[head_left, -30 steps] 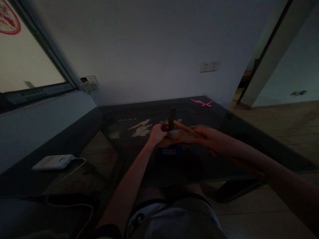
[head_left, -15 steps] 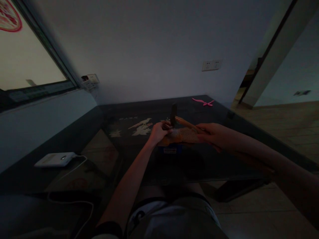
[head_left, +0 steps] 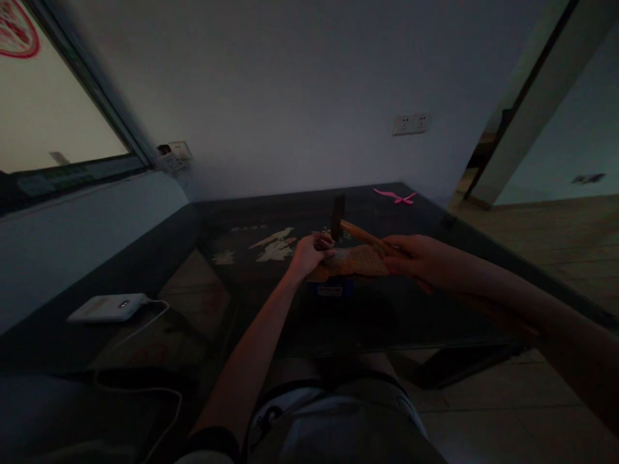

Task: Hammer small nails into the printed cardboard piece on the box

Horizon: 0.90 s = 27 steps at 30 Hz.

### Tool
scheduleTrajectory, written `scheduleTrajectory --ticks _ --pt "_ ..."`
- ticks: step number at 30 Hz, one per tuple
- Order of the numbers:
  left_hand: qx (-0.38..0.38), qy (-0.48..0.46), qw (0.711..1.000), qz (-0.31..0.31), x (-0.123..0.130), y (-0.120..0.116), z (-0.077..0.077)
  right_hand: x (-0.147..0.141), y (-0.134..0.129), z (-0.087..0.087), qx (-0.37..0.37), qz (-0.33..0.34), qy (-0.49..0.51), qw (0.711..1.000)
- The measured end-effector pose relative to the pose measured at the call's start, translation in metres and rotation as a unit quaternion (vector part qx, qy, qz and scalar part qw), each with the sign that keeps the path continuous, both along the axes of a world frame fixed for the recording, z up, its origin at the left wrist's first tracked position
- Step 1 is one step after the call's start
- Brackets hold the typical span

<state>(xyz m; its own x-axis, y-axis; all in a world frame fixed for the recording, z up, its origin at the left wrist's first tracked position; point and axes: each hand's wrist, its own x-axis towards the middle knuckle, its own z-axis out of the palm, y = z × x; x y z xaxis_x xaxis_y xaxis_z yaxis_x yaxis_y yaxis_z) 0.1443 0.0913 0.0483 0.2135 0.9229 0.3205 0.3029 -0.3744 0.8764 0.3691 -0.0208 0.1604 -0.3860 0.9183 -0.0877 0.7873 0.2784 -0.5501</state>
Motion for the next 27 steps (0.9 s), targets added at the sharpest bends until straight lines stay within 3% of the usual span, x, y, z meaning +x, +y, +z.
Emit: scheduleTrajectory --ticks 7,13,16,20,27 --pt "-0.01 0.006 1.0 -0.002 0.001 -0.001 0.001 -0.005 0.002 -0.01 0.016 0.031 0.013 0.999" --pt "-0.002 0.02 1.0 0.004 0.0 -0.003 0.003 -0.001 -0.005 -0.002 -0.001 -0.017 0.026 1.0" --pt "-0.006 0.013 1.0 0.002 0.0 -0.002 0.003 -0.003 -0.007 -0.003 0.006 -0.01 0.04 0.999" --pt "-0.013 -0.013 1.0 -0.015 0.0 -0.001 0.001 -0.005 -0.007 -0.01 0.008 0.013 0.06 0.998" --pt "-0.016 -0.062 0.997 -0.037 -0.002 0.005 -0.004 0.017 -0.023 -0.03 0.029 -0.031 0.16 0.986"
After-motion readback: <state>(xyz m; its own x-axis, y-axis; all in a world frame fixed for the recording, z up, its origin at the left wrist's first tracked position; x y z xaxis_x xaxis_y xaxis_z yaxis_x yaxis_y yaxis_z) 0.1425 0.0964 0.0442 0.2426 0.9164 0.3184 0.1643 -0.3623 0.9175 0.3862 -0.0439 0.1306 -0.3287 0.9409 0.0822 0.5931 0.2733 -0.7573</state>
